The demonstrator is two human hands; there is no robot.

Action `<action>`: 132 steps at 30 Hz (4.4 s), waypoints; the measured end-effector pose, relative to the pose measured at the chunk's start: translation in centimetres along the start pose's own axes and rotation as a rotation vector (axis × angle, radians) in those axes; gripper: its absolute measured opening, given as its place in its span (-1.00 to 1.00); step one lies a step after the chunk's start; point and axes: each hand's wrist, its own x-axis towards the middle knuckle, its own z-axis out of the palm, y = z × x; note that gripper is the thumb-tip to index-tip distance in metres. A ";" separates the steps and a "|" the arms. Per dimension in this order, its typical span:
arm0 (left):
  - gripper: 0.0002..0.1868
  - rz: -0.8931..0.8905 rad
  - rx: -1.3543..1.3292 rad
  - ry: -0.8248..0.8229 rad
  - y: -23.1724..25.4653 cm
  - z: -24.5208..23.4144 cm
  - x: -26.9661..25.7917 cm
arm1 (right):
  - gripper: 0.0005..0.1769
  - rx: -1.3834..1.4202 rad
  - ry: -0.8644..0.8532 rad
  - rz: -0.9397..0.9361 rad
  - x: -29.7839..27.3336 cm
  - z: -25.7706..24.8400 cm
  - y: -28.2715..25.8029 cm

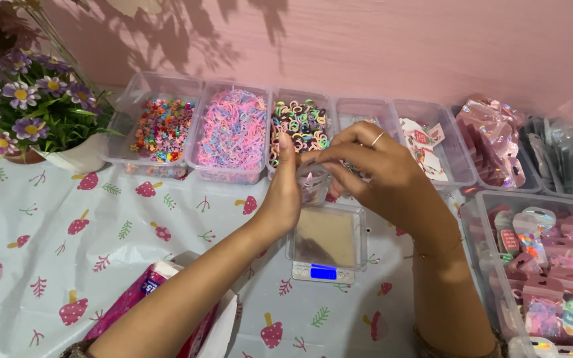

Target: Sort and pack small decorative accessories into containers and weigh them on a digital scale.

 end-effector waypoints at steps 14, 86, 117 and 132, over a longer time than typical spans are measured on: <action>0.09 0.118 0.049 0.025 -1.3 -0.2 0.6 | -0.80 -0.209 -0.117 0.572 -2.9 8.6 26.8; 0.08 0.090 0.041 0.051 -2.0 -1.5 1.6 | -0.71 0.407 0.167 0.305 -0.7 0.7 3.6; 0.24 0.052 -0.164 -0.264 -1.6 0.2 1.3 | -0.80 0.084 0.043 0.080 -1.9 -2.0 -1.4; 0.08 -0.134 -0.331 -0.152 0.4 1.0 0.5 | -0.77 -0.160 -0.119 -0.013 -1.1 -0.7 -2.6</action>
